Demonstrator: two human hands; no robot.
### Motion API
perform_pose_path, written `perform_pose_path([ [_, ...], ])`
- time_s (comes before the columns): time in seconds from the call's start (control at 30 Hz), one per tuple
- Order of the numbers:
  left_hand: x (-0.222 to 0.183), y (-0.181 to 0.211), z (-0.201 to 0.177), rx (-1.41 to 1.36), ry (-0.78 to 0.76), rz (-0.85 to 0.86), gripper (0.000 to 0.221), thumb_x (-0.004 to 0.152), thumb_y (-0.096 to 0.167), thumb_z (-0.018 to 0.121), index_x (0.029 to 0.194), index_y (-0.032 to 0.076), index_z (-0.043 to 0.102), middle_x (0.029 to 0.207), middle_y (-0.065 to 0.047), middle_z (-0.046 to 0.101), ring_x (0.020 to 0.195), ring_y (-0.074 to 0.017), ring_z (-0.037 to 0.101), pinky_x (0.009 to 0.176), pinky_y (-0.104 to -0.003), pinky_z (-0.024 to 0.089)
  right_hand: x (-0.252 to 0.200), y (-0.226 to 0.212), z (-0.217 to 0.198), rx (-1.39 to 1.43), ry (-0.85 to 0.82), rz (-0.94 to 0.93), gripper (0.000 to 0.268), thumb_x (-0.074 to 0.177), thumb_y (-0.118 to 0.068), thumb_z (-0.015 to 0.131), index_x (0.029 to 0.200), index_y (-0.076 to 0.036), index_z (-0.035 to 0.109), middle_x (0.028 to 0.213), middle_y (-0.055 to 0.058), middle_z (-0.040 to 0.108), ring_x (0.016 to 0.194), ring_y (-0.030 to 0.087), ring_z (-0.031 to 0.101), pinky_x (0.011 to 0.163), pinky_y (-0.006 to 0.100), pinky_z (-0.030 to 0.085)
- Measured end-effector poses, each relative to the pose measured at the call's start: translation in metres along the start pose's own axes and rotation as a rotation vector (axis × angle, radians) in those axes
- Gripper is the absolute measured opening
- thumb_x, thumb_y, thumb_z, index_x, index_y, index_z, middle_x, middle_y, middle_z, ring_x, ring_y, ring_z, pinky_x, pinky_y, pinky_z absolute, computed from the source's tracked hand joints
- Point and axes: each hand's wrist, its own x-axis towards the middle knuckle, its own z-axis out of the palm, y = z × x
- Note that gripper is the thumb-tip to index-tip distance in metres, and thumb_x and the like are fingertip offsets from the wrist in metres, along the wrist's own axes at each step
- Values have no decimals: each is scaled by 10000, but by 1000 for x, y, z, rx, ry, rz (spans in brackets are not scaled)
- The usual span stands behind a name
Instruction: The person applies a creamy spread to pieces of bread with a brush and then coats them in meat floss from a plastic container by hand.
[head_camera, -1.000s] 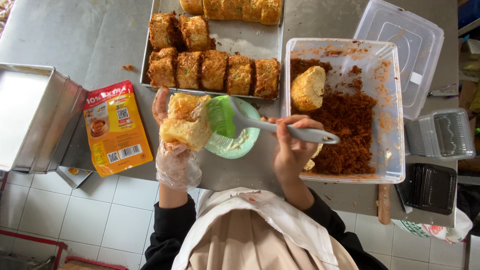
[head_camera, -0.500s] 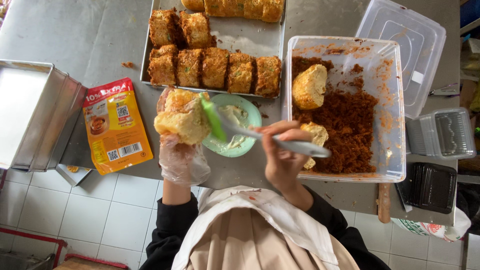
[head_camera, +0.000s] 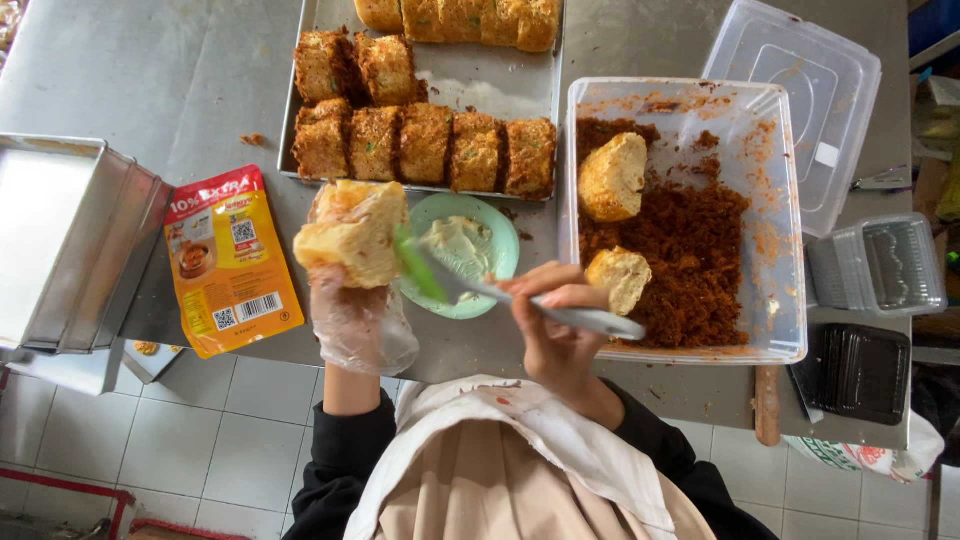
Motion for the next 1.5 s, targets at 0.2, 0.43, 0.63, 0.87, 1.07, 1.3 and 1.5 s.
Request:
perform_pose_path([
  [0.2, -1, -2, 38, 164, -219, -15, 1141, 727, 341, 948, 1613, 107, 269, 1499, -128, 490, 1346, -326, 539, 1085, -492, 491, 7, 0, -12, 247, 214, 80, 242, 1045, 54, 614, 1198, -98, 505, 1037, 110, 624, 978, 203, 666, 916, 431, 646],
  [0.43, 12, -61, 99, 284, -487, 72, 1274, 640, 455, 1003, 1625, 115, 270, 1663, -54, 331, 1499, -287, 483, 1255, -479, 480, 20, -28, -117, -123, 555, -13, 247, 1060, 43, 631, 1189, -92, 469, 1038, 111, 631, 932, 249, 701, 872, 427, 639],
  [0.63, 2, -165, 180, 381, -1007, -296, 1136, 779, 359, 964, 1610, 225, 202, 1511, -144, 393, 1364, -275, 505, 1198, -437, 482, -21, -128, -276, -482, 756, -282, 256, 1164, 54, 651, 1250, -98, 464, 1049, 125, 627, 1013, 282, 706, 920, 465, 700],
  [0.87, -2, -246, 246, 1953, -1775, -222, 1094, 828, 479, 720, 1640, 62, 118, 1488, -216, 443, 1339, -340, 503, 1150, -470, 451, -84, -187, -361, -685, 888, -386, 252, 1198, -17, 639, 1341, -96, 448, 1071, 126, 612, 1007, 261, 693, 928, 453, 694],
  [1.07, 19, -239, 261, 2053, -1896, 96, 1250, 729, 698, 768, 1568, 50, 106, 1597, -230, 217, 1464, -393, 257, 1176, -583, 235, -81, -176, -370, -772, 850, -302, 216, 1199, -23, 594, 1329, -105, 442, 1058, 128, 597, 1037, 248, 685, 958, 449, 707],
  [1.3, 210, -167, 217, 2337, -1058, 354, 1324, 705, 817, 673, 1571, -67, 203, 1605, -217, 296, 1477, -337, 322, 1234, -387, 288, -67, -155, -369, -680, 899, -197, 180, 1212, 12, 574, 1311, -85, 459, 1090, 109, 600, 1043, 220, 672, 1020, 397, 650],
  [1.5, 356, -196, 168, 2819, -786, -12, 1467, 568, 811, 804, 1618, 127, 40, 1666, -138, 163, 1508, -362, 175, 1185, -611, 204, -75, -131, -414, -484, 975, -121, 238, 1223, -24, 546, 1428, -100, 450, 1128, 86, 581, 1105, 192, 640, 1123, 333, 622],
])
